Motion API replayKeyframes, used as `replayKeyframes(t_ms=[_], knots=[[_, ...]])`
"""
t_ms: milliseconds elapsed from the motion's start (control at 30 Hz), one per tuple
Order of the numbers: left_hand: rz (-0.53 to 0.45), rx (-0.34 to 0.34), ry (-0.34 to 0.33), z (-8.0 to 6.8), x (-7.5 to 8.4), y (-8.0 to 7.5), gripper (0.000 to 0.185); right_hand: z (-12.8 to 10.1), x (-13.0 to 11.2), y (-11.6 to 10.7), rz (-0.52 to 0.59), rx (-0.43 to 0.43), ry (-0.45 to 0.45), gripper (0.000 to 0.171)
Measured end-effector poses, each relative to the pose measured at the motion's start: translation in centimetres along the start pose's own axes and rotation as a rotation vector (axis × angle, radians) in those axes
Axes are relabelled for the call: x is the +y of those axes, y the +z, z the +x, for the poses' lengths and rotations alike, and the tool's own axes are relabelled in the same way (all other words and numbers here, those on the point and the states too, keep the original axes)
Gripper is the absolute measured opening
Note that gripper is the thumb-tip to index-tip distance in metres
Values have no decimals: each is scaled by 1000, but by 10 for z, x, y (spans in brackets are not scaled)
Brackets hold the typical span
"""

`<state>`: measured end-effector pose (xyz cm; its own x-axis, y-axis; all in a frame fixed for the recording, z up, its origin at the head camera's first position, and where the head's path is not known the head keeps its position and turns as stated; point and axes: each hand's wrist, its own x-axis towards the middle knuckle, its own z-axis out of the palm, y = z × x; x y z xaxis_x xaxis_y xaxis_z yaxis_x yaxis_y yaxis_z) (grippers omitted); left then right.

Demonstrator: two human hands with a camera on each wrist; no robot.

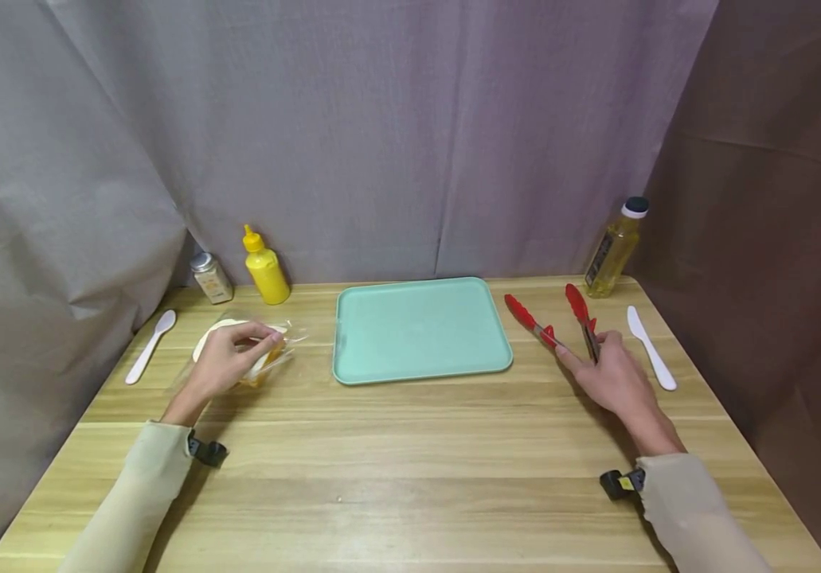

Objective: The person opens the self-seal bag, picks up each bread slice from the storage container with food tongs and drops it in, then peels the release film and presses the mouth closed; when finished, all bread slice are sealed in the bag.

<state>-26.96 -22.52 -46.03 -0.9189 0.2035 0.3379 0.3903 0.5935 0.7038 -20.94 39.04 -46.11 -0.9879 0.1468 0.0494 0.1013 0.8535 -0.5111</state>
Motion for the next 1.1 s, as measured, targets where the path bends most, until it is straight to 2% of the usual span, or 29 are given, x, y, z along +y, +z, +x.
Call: replayKeyframes(t_ms=[133, 333, 433, 567, 667, 800, 967, 1100], knots=[[22, -3, -5, 0, -2, -1, 17, -3, -4, -4, -85, -8, -3, 86], [62, 11, -16, -1, -5, -8, 17, -4, -8, -5, -106, -38, 15, 82], [76, 19, -17, -1, -7, -14, 16, -4, -10, -5, -107, 14, 21, 90], [99, 18, -10, 0, -8, -21, 17, -5, -19, -8, -82, 138, 3, 99], [112, 6, -4, 1, -5, -26, 20, -4, -33, -10, -41, 214, -57, 92], [134, 13, -6, 4, 2, -31, 30, -4, -58, -8, 31, 259, -124, 73], [131, 93, 1, 15, 10, -34, 42, 0, -91, 7, 138, 311, -265, 46], [102, 152, 9, 29, 14, -32, 38, 7, -121, 29, 208, 308, -424, 31]])
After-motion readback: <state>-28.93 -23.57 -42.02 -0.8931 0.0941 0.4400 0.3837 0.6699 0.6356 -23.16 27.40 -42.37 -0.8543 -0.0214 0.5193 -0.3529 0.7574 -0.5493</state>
